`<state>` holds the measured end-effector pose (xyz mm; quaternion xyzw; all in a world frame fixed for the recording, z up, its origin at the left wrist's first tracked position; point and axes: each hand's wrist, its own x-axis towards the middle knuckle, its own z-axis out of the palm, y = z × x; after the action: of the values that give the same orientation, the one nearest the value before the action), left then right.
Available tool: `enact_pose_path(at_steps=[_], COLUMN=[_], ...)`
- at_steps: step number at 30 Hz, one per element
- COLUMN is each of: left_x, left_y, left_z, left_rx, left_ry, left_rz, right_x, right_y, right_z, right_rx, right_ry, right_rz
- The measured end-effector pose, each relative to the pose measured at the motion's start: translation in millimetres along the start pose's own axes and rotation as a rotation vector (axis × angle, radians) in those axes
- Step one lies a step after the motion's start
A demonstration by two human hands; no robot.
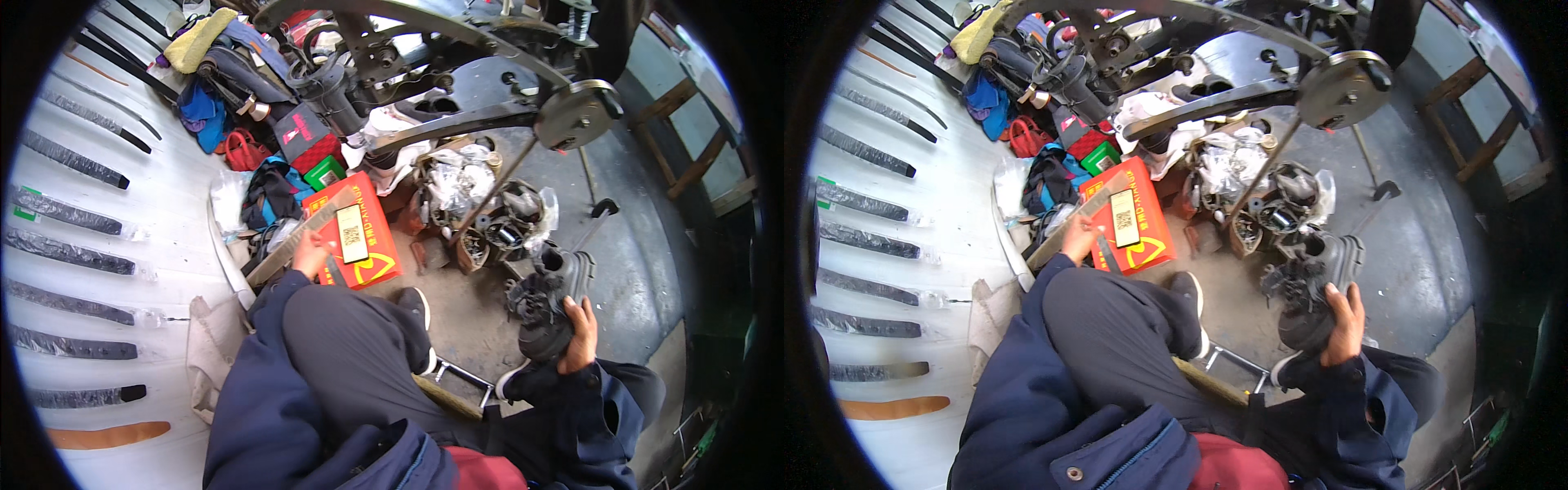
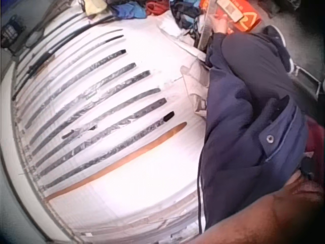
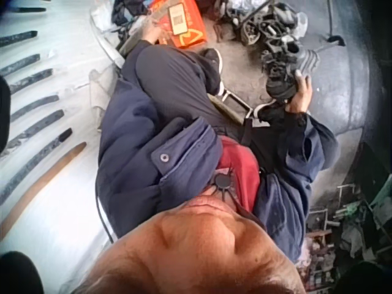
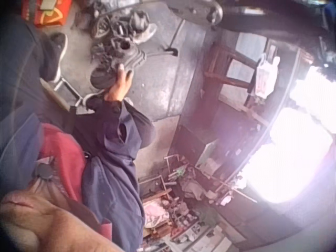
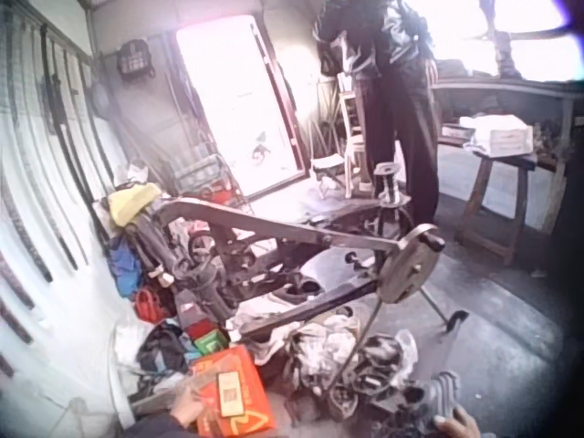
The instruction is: The person sits on the floor in a workshop and uses a metal tool to scrape and clean the sole of a dark sneaker. They repeatedly rub the tool along the sole surface and inspect the shoe during the process.
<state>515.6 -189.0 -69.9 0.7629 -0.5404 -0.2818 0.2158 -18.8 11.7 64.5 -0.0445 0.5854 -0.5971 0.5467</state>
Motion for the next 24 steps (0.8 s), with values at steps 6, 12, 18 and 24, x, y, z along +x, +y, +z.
enact_pose_path(at_steps=[6, 12, 18, 24], left_x=[-6.1, 8.7, 23.0, 26.5], left_y=[46.3, 81.7, 70.1, 69.4], left_z=[52.5, 87.0, 104.1, 107.0], left_rx=[0.316, 0.443, 0.425, 0.42], left_ry=[0.075, 0.128, 0.224, 0.222], left_rz=[0.012, -0.079, -0.068, -0.121], right_x=[5.4, 14.8, 22.2, 22.2], right_y=[2.4, 4.4, 4.7, 7.2], right_z=[12.6, 17.5, 12.8, 10.4], right_rx=[-0.023, -0.06, -0.056, -0.055], right_ry=[-0.026, -0.085, -0.091, -0.051], right_rz=[0.04, 0.094, 0.092, 0.099])
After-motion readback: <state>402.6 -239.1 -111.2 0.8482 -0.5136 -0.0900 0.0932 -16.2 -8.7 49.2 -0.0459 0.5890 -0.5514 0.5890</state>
